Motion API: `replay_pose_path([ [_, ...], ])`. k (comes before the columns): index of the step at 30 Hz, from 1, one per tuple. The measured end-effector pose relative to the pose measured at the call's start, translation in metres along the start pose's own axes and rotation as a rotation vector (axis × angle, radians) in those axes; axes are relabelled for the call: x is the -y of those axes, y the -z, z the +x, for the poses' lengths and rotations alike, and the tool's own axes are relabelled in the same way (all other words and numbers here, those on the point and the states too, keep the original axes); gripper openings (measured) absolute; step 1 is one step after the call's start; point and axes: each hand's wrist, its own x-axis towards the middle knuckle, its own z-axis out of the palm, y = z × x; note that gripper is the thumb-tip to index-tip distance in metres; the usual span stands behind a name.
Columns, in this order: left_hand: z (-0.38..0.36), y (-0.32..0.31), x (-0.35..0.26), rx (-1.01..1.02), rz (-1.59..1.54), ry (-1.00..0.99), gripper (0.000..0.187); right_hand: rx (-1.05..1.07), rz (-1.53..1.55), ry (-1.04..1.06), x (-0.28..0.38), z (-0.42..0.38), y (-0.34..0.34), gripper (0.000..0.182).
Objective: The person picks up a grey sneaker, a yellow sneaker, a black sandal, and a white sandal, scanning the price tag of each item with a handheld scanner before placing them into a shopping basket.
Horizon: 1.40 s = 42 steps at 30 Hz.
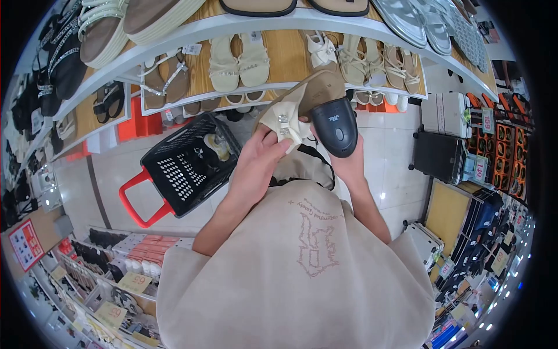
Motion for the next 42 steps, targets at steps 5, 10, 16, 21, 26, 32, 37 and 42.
replay_pose_path([
  [5,0.036,0.018,0.025,-0.136,-0.314,-0.031,0.05,-0.164,0.036,-0.032,0.011,-0.005,0.004,0.023],
  [10,0.135,0.054,0.066,-0.177,-0.594,-0.068,0.026,-0.17,0.076,-0.074,0.016,-0.017,0.008,0.023],
  [16,0.259,0.07,0.094,-0.318,-0.711,-0.088,0.027,-0.078,0.029,-0.12,0.01,-0.034,0.015,0.022],
  [21,0.27,0.063,0.103,-0.42,-0.597,-0.101,0.03,-0.058,0.065,-0.109,0.003,-0.043,0.021,0.02],
  [26,0.211,0.062,0.112,-0.364,-0.363,-0.035,0.019,-0.071,0.028,-0.147,-0.009,-0.043,0.024,0.02],
  [32,0.217,0.021,0.123,-0.241,-0.232,0.167,0.028,-0.126,0.044,-0.165,-0.017,-0.047,0.026,0.022],
  [37,0.282,0.006,0.123,-0.22,-0.448,0.19,0.037,-0.137,0.026,-0.185,-0.008,-0.051,0.028,0.022],
  [42,0.311,0.003,0.129,-0.422,-0.717,0.166,0.04,-0.164,0.056,-0.189,-0.027,-0.062,0.025,0.023],
])
